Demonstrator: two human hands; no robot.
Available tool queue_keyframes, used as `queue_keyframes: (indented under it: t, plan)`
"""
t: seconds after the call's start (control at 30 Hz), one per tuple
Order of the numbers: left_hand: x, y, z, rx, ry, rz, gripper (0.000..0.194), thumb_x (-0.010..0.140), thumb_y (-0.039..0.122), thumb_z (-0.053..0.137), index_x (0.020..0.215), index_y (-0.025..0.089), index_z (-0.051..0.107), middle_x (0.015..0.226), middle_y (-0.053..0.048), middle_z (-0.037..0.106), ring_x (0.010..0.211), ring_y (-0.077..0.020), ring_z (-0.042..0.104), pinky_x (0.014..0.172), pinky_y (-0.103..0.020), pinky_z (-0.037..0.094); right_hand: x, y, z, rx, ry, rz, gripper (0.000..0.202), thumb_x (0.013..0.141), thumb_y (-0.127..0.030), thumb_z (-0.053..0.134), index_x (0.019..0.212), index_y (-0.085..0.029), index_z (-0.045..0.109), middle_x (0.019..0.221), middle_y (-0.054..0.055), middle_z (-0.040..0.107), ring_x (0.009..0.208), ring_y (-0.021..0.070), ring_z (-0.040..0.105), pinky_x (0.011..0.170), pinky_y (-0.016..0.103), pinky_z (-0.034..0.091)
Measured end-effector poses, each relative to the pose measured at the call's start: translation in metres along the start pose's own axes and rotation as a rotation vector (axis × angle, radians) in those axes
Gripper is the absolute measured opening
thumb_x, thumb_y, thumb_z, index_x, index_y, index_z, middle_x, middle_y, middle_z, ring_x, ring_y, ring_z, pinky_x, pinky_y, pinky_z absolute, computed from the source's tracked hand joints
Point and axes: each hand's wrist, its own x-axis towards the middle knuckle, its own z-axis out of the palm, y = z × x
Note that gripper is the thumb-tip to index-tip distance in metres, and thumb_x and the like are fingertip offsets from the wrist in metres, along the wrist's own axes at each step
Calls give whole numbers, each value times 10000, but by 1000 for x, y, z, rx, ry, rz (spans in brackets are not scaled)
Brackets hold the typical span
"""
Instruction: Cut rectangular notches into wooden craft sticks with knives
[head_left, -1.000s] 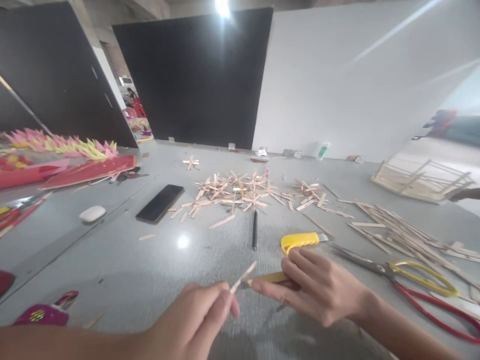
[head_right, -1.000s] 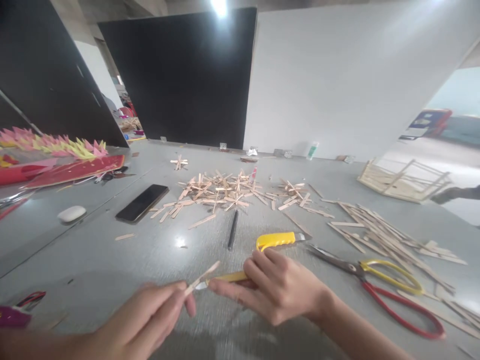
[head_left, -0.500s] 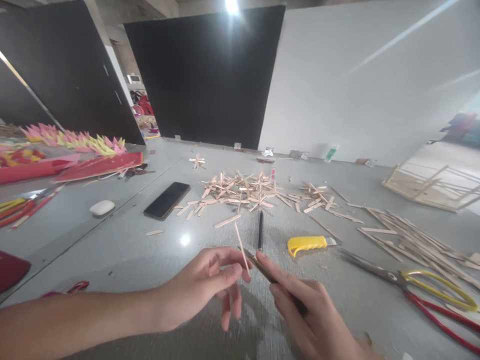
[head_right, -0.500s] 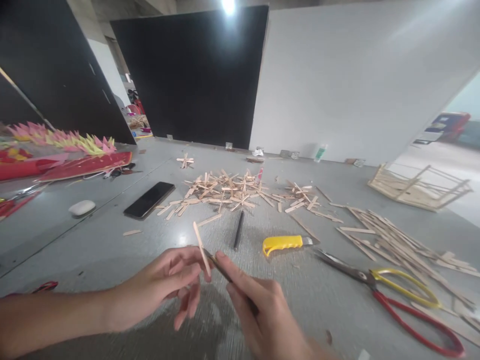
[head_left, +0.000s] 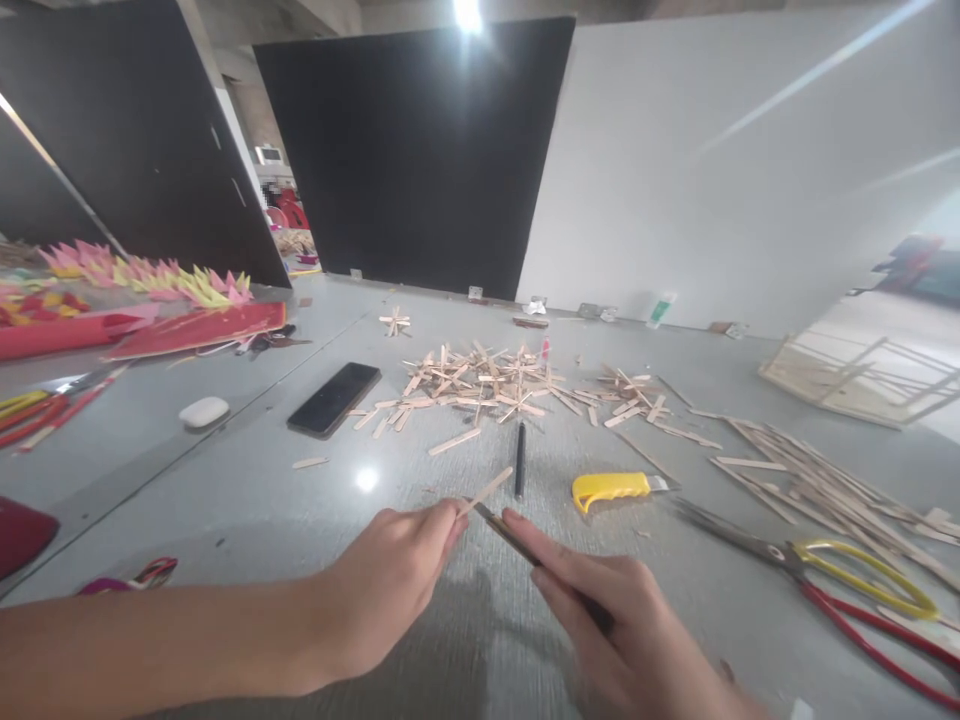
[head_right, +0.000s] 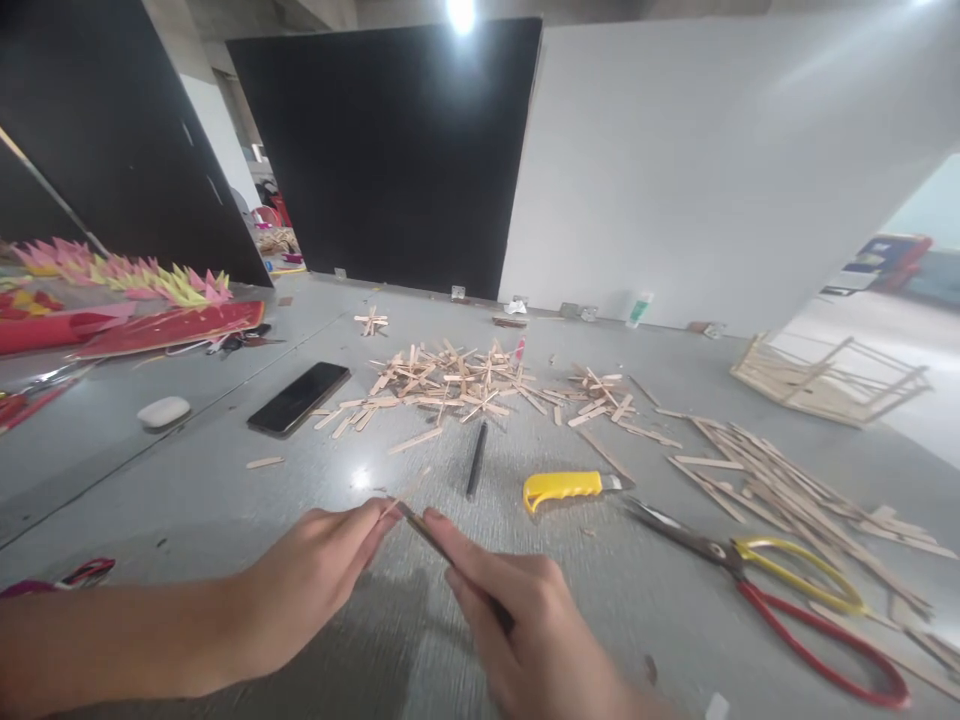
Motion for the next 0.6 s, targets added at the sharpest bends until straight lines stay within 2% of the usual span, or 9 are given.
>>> queue_keyframes:
  t: [0.1, 0.2, 0.27, 0.37, 0.47, 0.53, 0.6]
  plan:
    - [-3, -4, 2, 50, 9, 76, 252, 960, 39, 321, 870, 221, 470, 590, 77, 397, 441, -130, 301, 459, -301, 191, 4, -11, -19, -68, -82, 11, 480, 1061, -234, 431, 1511, -227, 599, 538, -50, 523, 443, 106, 387, 461, 186, 428]
    - [-4, 0, -2, 91, 30, 131, 263, 943, 17, 320, 899, 220, 482, 598, 64, 461, 436, -135, 363, 454, -294, 228, 3, -16, -28, -108, -108, 18, 466, 1059, -256, 465, 1501, -260, 611, 562, -36, 561, 466, 114, 428, 467, 182, 445]
    - [-4, 7, -5, 108, 89, 139, 254, 987, 31, 330, 912, 223, 479, 586, 71, 484, 415, -126, 400, 435, -278, 259, -2, -15, -18, -89, -93, 4, 484, 1065, -262, 463, 1538, -249, 565, 609, -23, 605, 487, 111, 465, 495, 173, 470]
    - [-3, 19, -10, 107, 214, 129, 231, 1049, 67, 352, 927, 227, 465, 566, 87, 503, 390, -109, 455, 421, -244, 330, -14, -8, 15, -17, -72, -31, 601, 1061, -224, 454, 1651, -227, 345, 790, 11, 694, 598, 100, 568, 637, 169, 541]
    - [-2, 26, -13, 115, 260, 148, 253, 1075, 71, 329, 921, 235, 445, 579, 89, 535, 388, -97, 502, 433, -213, 388, -25, -3, 41, 23, -148, -54, 698, 1045, -155, 413, 1689, -245, 160, 891, 31, 732, 625, 75, 603, 698, 145, 549]
    - [-2, 24, -14, 158, 250, 146, 257, 1093, 94, 318, 925, 236, 451, 568, 92, 535, 376, -102, 505, 427, -217, 397, -28, -5, 38, 0, -176, -45, 715, 1041, -131, 390, 1690, -233, 108, 840, 26, 738, 573, 70, 595, 661, 129, 541]
    - [-4, 21, -14, 215, 225, 136, 250, 1108, 127, 312, 947, 230, 473, 561, 87, 547, 377, -120, 526, 426, -235, 410, -26, -13, 16, -77, -170, -19, 700, 1038, -150, 409, 1689, -240, 168, 727, 0, 707, 518, 83, 592, 604, 133, 537]
